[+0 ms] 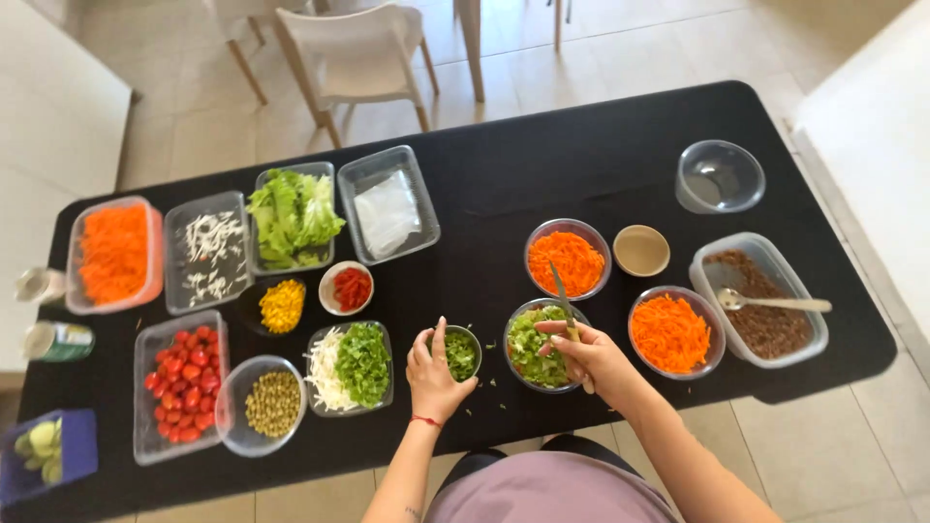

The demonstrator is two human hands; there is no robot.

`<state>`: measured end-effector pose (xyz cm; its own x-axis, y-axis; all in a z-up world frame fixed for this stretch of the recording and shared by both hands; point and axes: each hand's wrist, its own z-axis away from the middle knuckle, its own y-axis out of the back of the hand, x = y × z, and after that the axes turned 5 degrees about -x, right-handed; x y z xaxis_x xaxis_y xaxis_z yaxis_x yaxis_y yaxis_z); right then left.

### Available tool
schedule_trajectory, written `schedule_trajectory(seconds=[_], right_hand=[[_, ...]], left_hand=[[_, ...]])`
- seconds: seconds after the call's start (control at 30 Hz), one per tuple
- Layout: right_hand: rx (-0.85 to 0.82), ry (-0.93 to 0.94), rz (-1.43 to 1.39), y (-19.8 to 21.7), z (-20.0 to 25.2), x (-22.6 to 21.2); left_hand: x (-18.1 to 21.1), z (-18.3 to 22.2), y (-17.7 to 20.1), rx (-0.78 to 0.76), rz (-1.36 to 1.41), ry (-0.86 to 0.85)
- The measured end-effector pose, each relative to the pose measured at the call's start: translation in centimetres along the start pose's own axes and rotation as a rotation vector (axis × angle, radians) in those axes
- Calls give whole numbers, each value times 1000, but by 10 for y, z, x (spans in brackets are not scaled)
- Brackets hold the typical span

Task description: The person is portioning lettuce by tearing it into smaller pieces and placing it into a bowl, then adding cucumber slices.

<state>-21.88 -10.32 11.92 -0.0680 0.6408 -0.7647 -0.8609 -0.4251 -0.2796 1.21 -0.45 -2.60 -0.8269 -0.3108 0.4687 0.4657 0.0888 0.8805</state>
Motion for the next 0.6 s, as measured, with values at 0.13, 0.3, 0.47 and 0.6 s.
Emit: schedule_trajectory(seconds=[0.13,0.3,0.47,0.6], right_hand=[[84,90,-98,-3,-1,19],[130,198,-317,-19,-5,33],[57,302,-375,-51,-5,35],[123,219,-231,-57,1,25]], left_hand=[[-14,-7,-10,-140,10,-61],[79,0,74,8,306,-404],[120,11,91,-703,694,-113],[110,20,99,-624,611,-263]])
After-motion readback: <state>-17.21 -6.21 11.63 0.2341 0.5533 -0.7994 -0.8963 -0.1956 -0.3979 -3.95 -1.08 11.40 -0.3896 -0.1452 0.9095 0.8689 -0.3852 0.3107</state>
